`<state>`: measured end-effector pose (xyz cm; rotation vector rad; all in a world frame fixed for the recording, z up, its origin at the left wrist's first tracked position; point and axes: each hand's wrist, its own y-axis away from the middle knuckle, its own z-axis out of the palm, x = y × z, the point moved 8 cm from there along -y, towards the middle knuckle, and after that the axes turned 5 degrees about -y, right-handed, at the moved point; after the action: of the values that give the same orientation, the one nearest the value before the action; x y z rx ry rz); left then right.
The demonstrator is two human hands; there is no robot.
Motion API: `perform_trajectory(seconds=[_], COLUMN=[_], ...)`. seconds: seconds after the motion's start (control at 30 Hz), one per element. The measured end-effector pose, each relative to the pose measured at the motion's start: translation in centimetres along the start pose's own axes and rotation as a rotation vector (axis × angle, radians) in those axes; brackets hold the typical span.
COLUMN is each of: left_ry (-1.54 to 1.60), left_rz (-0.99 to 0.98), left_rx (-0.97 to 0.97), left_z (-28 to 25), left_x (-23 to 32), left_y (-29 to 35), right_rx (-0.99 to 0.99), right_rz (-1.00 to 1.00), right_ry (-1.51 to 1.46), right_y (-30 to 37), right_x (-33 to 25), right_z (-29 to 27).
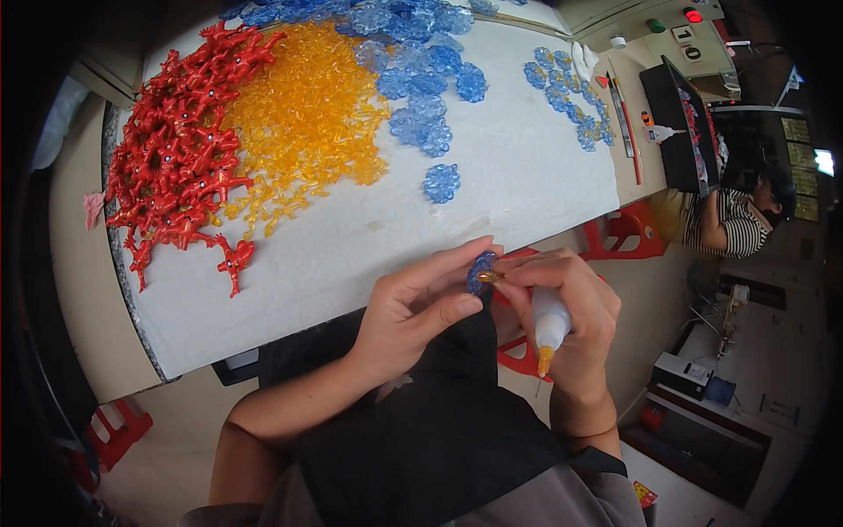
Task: The person applies glue onto plastic flower-shaped pieces using a dispenser bottle and attaches small plastic components onto them by hand.
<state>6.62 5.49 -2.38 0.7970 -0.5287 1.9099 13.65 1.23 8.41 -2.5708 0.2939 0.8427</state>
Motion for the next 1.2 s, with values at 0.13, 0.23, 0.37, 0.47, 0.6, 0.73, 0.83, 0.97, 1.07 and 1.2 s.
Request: perform_trajectory(seconds=[0.13, 0.23, 0.37, 0.47, 0.6, 0.73, 0.83, 0.97, 1.07, 1.2], left_ry=[-0.073, -0.129, -0.164, -0.222, -0.331, -0.288, -0.257, -0.241, -0.262, -0.324], left_rz=[0.013, -0.009, 0.002, 0.012, 0.033, 0.019, -0.006, 0.023, 0.030, 0.025], left_rx=[0.008, 0.044, 0.065, 0.075, 0.123, 0.125, 0.126, 0.135, 0.183, 0.199], left_z=[0.0, 0.0, 0.1, 0.0, 0.4, 0.6, 0.6, 1.0, 0.9, 0.8], left_x=[0.1, 0.0, 0.1, 0.1, 0.4, 0.3, 0.1, 0.2, 0.0, -0.2], left_y=[0.1, 0.2, 0.2, 0.3, 0.6, 0.8, 0.8, 0.8, 1.1, 1.0], right_rx=[-0.012, -0.021, -0.034, -0.034, -0.049, -0.029, -0.009, 0.025, 0.033, 0.003], right_rz=[-0.005, -0.031, -0.014, -0.005, -0.018, -0.037, -0.034, -0.020, -0.003, 0.051], right_ry=[0.012, 0.035, -0.003, -0.017, -0.022, -0.006, 0.013, 0.025, 0.022, 0.005], right_y=[-0.1, 0.0, 0.0, -0.1, 0.0, 0.1, 0.2, 0.4, 0.5, 0.6], right_x=[0.1, 0.0, 0.3, 0.5, 0.4, 0.0, -0.1, -0.1, 0.2, 0.9], right_z=[0.1, 0.1, 0.1, 0.3, 0.5, 0.5, 0.5, 0.5, 0.7, 0.8])
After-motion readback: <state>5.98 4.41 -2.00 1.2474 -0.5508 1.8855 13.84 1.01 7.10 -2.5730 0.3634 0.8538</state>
